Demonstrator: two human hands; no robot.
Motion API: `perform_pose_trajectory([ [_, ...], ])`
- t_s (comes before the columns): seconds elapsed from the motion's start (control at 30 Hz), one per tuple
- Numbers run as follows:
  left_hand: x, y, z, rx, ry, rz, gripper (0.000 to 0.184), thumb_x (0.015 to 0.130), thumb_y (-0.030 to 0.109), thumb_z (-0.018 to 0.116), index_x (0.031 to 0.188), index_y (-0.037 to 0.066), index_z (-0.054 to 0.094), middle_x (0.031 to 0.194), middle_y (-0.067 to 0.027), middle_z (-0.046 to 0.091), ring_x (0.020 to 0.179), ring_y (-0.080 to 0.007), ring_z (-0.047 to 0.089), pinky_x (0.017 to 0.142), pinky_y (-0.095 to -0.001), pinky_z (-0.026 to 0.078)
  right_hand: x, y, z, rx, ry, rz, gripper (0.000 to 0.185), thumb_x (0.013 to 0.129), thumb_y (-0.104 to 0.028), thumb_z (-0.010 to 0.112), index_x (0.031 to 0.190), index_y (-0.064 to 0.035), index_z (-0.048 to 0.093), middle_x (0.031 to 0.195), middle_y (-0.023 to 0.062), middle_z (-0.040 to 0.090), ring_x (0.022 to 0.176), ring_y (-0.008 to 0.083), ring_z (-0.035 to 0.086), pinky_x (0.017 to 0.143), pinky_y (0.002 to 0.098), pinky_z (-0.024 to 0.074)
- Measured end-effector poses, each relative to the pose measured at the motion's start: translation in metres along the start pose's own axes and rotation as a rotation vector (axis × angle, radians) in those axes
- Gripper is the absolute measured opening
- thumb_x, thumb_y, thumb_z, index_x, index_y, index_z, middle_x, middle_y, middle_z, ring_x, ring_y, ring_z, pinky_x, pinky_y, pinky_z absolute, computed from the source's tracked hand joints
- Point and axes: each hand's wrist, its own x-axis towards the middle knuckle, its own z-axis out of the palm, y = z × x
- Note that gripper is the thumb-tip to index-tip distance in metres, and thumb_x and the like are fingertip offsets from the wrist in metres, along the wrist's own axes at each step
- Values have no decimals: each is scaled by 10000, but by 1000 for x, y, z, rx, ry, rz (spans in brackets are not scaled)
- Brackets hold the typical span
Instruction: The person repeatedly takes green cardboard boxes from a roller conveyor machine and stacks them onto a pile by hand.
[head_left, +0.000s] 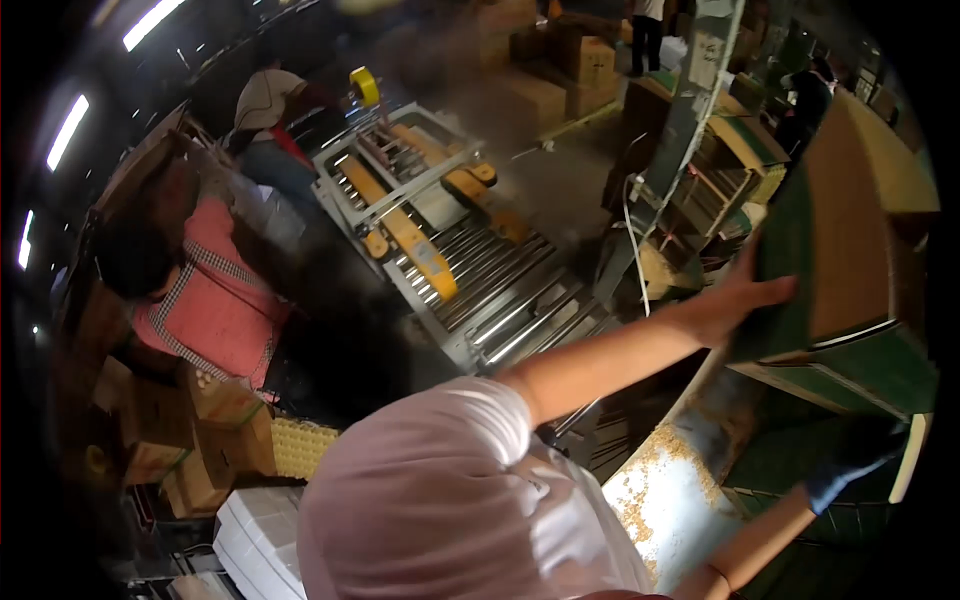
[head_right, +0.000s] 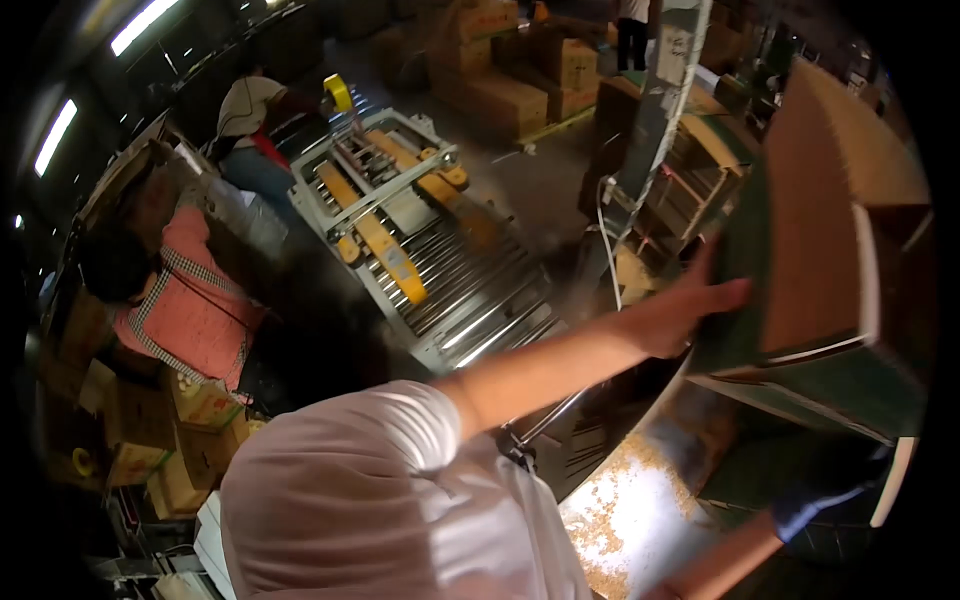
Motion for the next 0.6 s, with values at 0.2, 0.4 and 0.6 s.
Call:
perform_pose_trajectory([
  [0.2,-158,19,-176,-178,197,83,654,1084,439,432,1616,142,196,1561,-81,399,1391,-224,431,1162,-405,373,-235,-99,58,1022,-129,1406,544,996,-569,529,1289,-118,610,1301,83,621,1184,273,562,1070,455,417],
  [0.4,-316,-13,-385,-305,500,-269,596,1069,478,410,1492,59,441,1442,-102,537,1300,-232,526,1096,-375,440,-471,-108,48,669,-455,1643,495,1070,-393,440,1437,-67,502,1371,86,583,1231,260,579,1036,450,490],
  [0.6,-368,-21,-476,281,431,-514,566,1053,359,476,1510,31,411,1449,-126,537,1328,-241,509,1105,-381,417,-572,-75,-28,25,-1436,527,511,1028,-220,580,1476,-16,445,1374,98,565,1229,201,549,1011,337,472],
])
